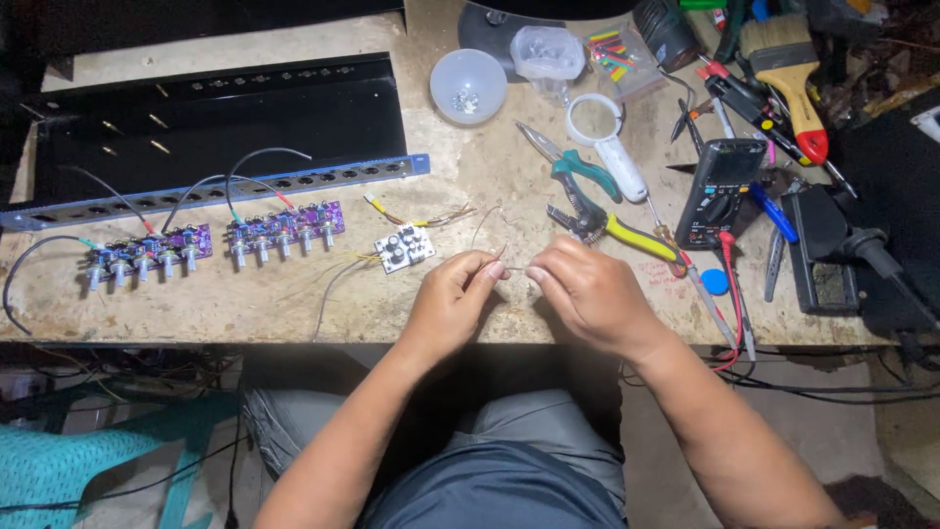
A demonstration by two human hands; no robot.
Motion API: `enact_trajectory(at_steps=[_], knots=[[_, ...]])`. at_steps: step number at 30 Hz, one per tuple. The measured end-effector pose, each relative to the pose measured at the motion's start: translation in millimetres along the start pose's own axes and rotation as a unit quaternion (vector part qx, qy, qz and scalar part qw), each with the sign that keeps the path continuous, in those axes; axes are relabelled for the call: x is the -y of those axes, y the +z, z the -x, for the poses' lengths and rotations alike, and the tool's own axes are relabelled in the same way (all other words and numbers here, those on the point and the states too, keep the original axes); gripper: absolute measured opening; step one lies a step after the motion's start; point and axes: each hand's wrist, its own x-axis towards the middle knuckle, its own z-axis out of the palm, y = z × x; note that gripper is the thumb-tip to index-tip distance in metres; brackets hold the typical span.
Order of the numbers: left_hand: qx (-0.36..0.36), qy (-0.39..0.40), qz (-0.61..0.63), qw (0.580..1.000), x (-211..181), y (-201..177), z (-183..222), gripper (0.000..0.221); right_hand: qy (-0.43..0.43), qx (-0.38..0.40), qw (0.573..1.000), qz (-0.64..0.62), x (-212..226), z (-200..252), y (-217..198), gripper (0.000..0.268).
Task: Repairing and assembling electronic components by stripping wires and soldering them to a circuit board
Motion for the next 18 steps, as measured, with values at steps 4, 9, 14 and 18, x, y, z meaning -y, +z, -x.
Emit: enact_trajectory(at_steps=[4, 9, 14, 18], knots=[[-0.010, -0.084, 0.089, 0.992, 4.8, 3.7, 1.6, 0.019, 0.214, -0.122, 0.956, -0.163, -0.5, 34.0, -8.0, 0.021], [-0.010, -0.103, 0.167, 0.981, 27.9, 17.8, -12.6, 0.021, 0.473, -0.483, 0.618, -0.402, -47.9, 106.7, -40.6, 0.013], [-0.037, -0.122, 0.186, 0.974, 24.5, 24.7, -20.6, 0.024, 0.479, -0.562, 0.558, -0.379, -128.9, 155.7, -67.5, 0.022], [-0.047, -0.060, 0.053, 0.996, 13.0, 19.0, -25.8, 0.021, 0.503, -0.570, 0.578, -0.297, -173.2, 170.0, -74.4, 0.029]])
